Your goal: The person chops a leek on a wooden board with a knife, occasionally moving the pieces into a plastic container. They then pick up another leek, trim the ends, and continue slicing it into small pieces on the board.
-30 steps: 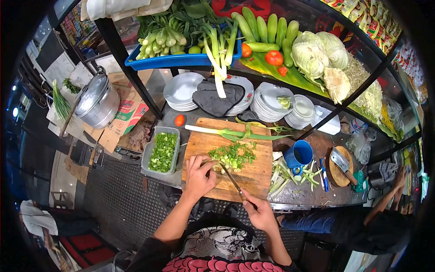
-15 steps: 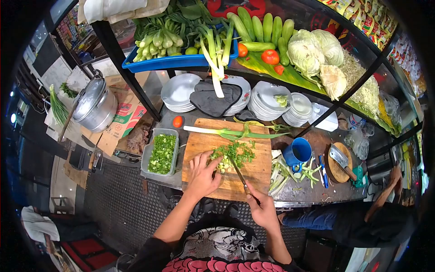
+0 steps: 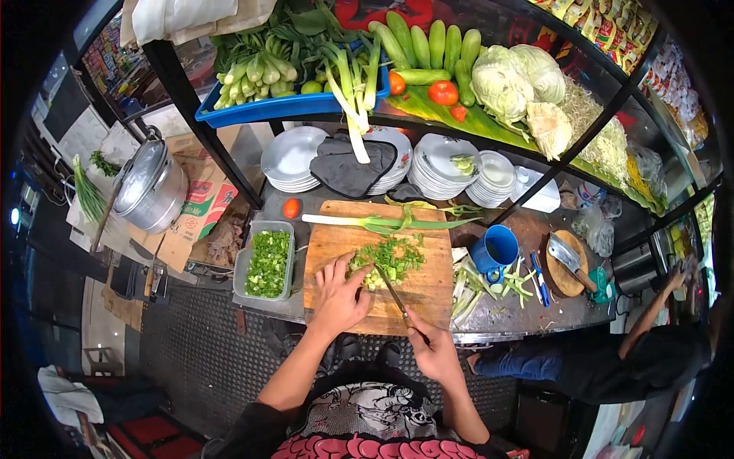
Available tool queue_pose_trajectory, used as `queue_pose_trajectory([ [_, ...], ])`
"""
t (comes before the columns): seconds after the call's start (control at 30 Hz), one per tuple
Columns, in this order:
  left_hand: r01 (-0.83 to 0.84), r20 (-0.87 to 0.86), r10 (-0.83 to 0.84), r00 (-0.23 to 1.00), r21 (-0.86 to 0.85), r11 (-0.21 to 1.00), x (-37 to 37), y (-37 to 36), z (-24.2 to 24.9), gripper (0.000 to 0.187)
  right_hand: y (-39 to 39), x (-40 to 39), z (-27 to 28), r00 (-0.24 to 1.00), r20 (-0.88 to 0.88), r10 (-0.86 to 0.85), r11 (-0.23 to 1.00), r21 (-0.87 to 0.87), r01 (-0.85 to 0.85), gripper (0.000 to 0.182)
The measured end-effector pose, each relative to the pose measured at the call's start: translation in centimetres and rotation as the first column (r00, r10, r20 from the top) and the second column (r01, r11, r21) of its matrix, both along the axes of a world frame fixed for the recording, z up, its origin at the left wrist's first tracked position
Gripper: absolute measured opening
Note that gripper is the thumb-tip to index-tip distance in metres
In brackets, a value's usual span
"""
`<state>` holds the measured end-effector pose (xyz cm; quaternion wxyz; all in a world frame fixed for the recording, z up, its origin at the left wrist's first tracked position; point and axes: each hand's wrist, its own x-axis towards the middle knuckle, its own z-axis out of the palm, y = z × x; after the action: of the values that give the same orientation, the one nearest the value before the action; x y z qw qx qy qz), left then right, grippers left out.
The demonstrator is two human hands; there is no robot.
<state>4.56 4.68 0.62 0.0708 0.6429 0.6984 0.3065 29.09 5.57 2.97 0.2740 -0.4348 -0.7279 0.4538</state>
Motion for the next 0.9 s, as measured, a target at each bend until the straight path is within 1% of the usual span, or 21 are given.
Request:
queue_pose_trajectory([
  [0.07, 0.004, 0.001, -0.004, 1.000, -0.001, 1.000, 0.1, 0.0, 0.0, 0.053, -0.2, 0.1, 0.6, 1.000, 0.006, -0.010, 0.999, -0.052, 0.011, 0.045],
  [0.17, -0.001, 0.006, 0.001, 1.000, 0.010, 1.000, 0.1, 0.0, 0.0, 0.051, -0.3, -1.0, 0.8, 0.995, 0.102, -0.020, 0.994, -0.103, 0.031, 0.044],
  [0.27, 0.030, -0.012, -0.030, 0.999, 0.019, 0.999, 0.0, -0.1, -0.2, 0.050, 0.1, -1.6, 1.6, 0.991, 0.129, -0.033, 0.973, -0.223, 0.061, 0.045],
  [0.37, 0.025, -0.019, -0.025, 1.000, 0.016, 1.000, -0.1, -0.1, -0.2, 0.048, -0.7, -0.9, -0.3, 0.999, 0.001, -0.050, 0.993, -0.102, 0.050, 0.045],
  [0.47, 0.011, 0.015, -0.011, 1.000, 0.008, 1.000, 0.1, -0.2, 0.1, 0.046, -1.5, 0.8, 1.7, 0.990, -0.055, -0.130, 0.922, -0.373, 0.100, 0.045],
  [0.5, 0.011, 0.026, -0.012, 1.000, 0.019, 1.000, 0.0, -0.3, 0.1, 0.045, -1.7, 1.3, 2.6, 0.979, -0.100, -0.177, 0.890, -0.441, 0.116, 0.046],
  [0.6, 0.026, 0.048, -0.029, 0.998, 0.058, 0.998, 0.1, -0.1, -0.1, 0.042, -1.7, 3.2, 1.8, 0.976, -0.046, -0.212, 0.937, -0.293, 0.190, 0.045],
  [0.63, 0.033, 0.048, -0.037, 0.998, 0.070, 0.997, 0.1, -0.1, 0.0, 0.040, -1.7, 3.6, 2.4, 0.976, -0.015, -0.216, 0.930, -0.306, 0.202, 0.045],
  [0.7, 0.057, 0.046, -0.061, 0.997, 0.084, 0.995, 0.3, 0.1, 0.0, 0.037, -1.8, 3.7, 1.4, 0.985, 0.044, -0.168, 0.935, -0.310, 0.173, 0.045],
  [0.77, 0.092, 0.041, -0.096, 0.995, 0.090, 0.992, 0.9, 0.5, 0.0, 0.035, -2.1, 3.5, 0.6, 0.989, 0.001, -0.146, 0.950, -0.277, 0.140, 0.045],
  [0.83, 0.071, 0.031, -0.073, 0.997, 0.078, 0.994, 1.2, 0.7, -0.2, 0.033, -2.3, 3.3, 0.2, 0.989, -0.053, -0.139, 0.966, -0.229, 0.123, 0.045],
  [0.9, 0.056, 0.035, -0.059, 0.998, 0.079, 0.995, 1.3, 0.9, -0.1, 0.033, -2.0, 3.5, 0.1, 0.989, -0.041, -0.139, 0.966, -0.223, 0.127, 0.044],
])
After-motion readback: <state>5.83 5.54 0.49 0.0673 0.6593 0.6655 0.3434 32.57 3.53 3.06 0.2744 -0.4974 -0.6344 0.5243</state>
